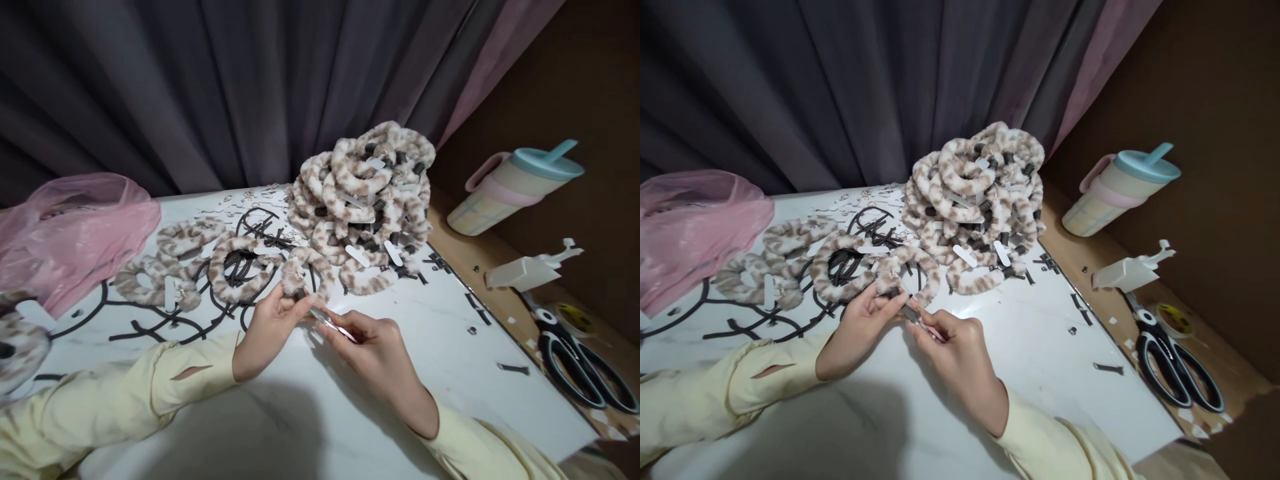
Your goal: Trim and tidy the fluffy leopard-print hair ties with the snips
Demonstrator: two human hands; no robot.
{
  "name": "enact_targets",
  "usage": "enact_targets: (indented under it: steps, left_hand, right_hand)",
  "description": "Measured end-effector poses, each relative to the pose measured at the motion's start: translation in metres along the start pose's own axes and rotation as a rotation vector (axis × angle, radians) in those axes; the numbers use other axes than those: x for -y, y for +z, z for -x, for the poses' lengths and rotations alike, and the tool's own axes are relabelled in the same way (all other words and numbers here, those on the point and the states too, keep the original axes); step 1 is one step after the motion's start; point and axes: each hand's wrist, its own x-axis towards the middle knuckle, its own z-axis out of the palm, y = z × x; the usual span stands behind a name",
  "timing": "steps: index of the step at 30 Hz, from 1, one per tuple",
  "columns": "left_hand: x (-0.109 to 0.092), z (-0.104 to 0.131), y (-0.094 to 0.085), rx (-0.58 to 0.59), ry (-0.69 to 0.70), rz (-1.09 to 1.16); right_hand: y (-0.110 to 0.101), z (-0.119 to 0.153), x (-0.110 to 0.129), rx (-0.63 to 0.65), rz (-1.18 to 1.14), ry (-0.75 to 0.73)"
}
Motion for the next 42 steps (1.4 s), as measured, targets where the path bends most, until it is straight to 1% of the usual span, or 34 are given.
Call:
enact_targets:
  steps: [3,5,7,10,12,15,17,21,26,29,33,42]
  left_hand:
    - [-0.005,0.001,-0.001,-0.004,0.002,-0.012]
    - [-0.008,0.000,-0.002,0.005,-0.004,0.014]
    - [-0.012,-0.001,-0.003,0.020,0.000,0.048]
    - [-0.017,-0.002,-0.005,0.061,0.006,0.085]
    - [-0.021,-0.002,-0.006,0.088,0.002,0.095]
    - [-0.028,0.000,-0.006,0.135,-0.022,0.127]
    - [-0.032,0.001,-0.006,0.169,-0.058,0.173]
    - [-0.037,0.002,-0.006,0.236,-0.096,0.241]
    - [-0.035,0.004,-0.005,0.300,-0.068,0.255]
    - [-0.035,0.005,-0.006,0.315,-0.058,0.250]
    - [-0.036,0.004,-0.006,0.303,-0.062,0.229]
    - [-0.036,0.005,-0.007,0.315,-0.065,0.205]
  right_hand:
    - [-0.007,-0.002,0.003,0.058,-0.082,0.094]
    - [-0.019,-0.006,0.005,0.116,-0.168,0.184]
    - [-0.033,-0.011,0.006,0.137,-0.251,0.258]
    - [-0.049,-0.018,0.004,0.150,-0.292,0.280]
    - [-0.053,-0.022,0.001,0.190,-0.283,0.272]
    - [-0.049,-0.024,-0.005,0.257,-0.301,0.278]
    - [-0.043,-0.023,-0.007,0.274,-0.326,0.277]
    - [-0.036,-0.021,-0.007,0.245,-0.371,0.236]
    - [-0.034,-0.019,-0.003,0.228,-0.419,0.226]
    - [-0.033,-0.017,-0.001,0.231,-0.445,0.242]
    - [-0.033,-0.015,-0.001,0.238,-0.479,0.245]
    - [-0.030,-0.014,-0.002,0.236,-0.491,0.251]
